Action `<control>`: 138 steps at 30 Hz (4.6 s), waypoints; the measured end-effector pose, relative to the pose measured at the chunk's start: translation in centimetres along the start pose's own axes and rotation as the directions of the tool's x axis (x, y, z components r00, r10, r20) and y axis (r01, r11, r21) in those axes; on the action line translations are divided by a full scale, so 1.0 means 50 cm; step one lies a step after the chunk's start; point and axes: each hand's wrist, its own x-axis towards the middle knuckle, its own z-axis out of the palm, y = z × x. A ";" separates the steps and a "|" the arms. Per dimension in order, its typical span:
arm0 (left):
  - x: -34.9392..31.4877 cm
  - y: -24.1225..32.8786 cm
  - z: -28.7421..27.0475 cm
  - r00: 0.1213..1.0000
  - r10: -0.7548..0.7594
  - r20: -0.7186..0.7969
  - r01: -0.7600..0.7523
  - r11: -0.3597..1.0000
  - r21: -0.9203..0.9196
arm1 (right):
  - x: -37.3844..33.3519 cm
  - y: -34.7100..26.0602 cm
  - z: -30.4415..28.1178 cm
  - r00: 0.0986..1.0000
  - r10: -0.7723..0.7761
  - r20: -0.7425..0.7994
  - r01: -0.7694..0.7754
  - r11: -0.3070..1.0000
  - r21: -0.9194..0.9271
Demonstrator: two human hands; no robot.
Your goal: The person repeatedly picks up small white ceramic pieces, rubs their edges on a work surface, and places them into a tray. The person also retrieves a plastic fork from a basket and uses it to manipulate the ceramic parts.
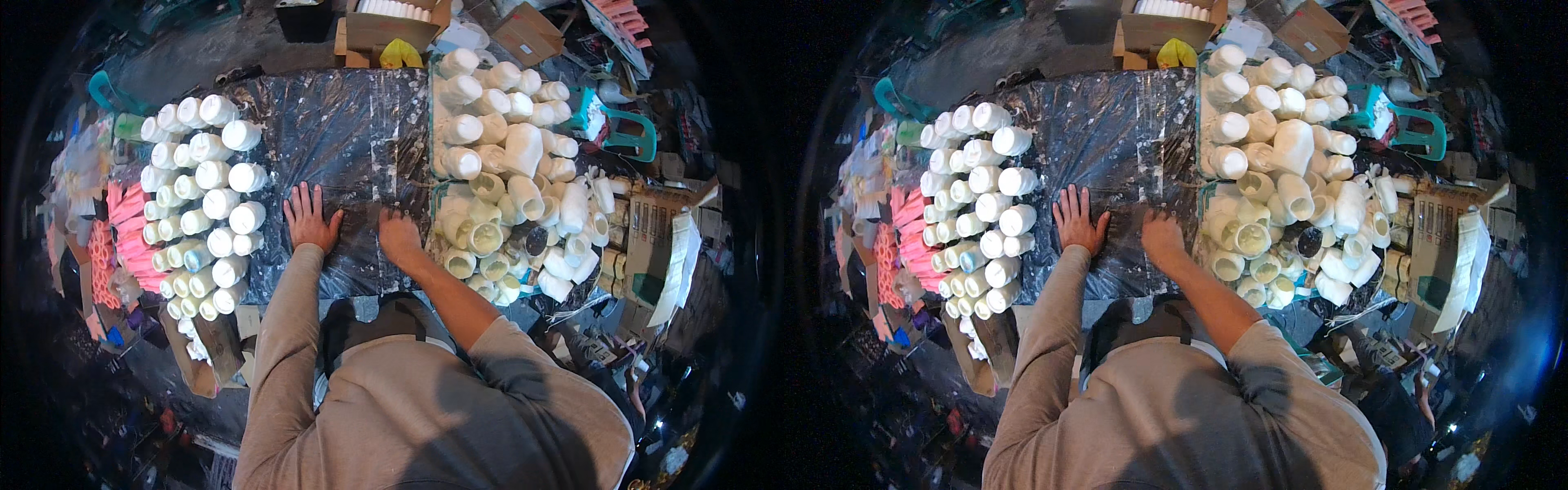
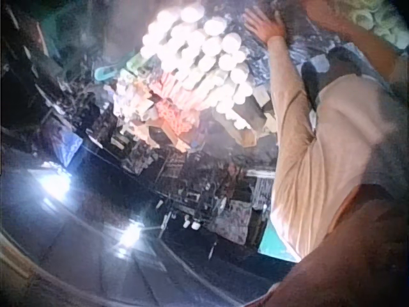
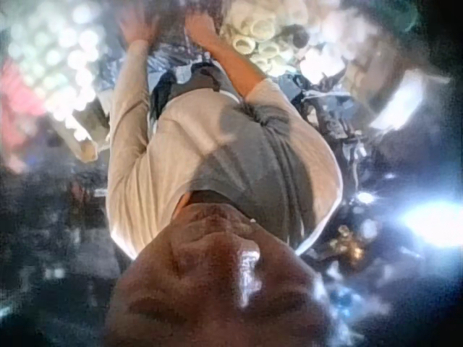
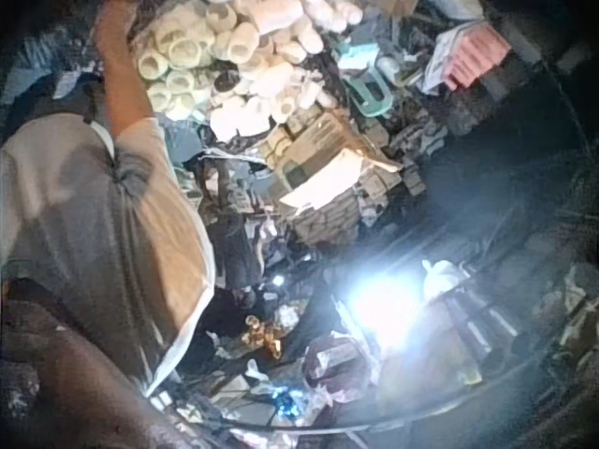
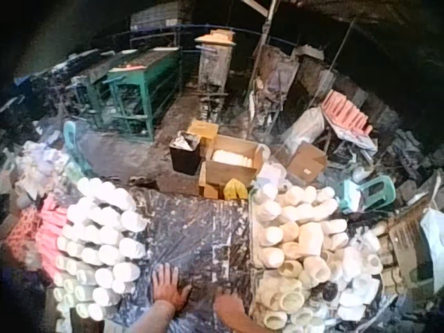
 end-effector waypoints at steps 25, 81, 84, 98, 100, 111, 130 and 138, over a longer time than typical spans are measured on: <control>0.004 -0.007 -0.005 0.999 0.005 0.041 -0.002 0.998 -0.061 | 0.467 0.011 -0.151 0.879 0.429 -0.207 -0.436 0.900 0.013; -0.423 0.087 0.297 0.556 0.715 0.424 0.618 -0.697 0.364 | -0.150 -0.097 0.133 0.970 0.192 -0.152 -0.190 0.981 0.025; -0.425 0.091 0.308 0.652 0.732 0.199 0.602 -0.659 0.451 | -0.301 -0.174 0.191 0.974 0.043 -0.221 -0.038 0.999 0.024; -0.429 0.018 0.324 0.655 0.568 0.498 0.657 -0.754 -0.004 | -0.130 -0.155 0.130 0.965 -0.046 -0.257 0.029 0.997 -0.067; -0.438 -0.001 0.342 0.588 0.369 0.719 0.609 -0.787 -0.095 | -0.249 -0.222 0.195 0.932 -0.186 -0.310 0.157 0.981 -0.116; -0.522 -0.145 0.476 0.805 0.289 0.518 0.307 -0.950 0.052 | -0.449 -0.186 0.312 0.970 -0.211 -0.119 0.242 0.817 0.523; -0.791 -0.631 0.439 0.568 -0.383 0.728 0.256 0.923 0.286 | -0.359 -0.057 0.163 0.907 0.414 0.072 -0.156 0.171 0.973; -0.753 -0.580 0.343 0.210 -0.420 0.883 0.924 0.381 -0.038 | -0.440 -0.015 0.213 0.874 0.413 0.257 -0.112 -0.343 0.932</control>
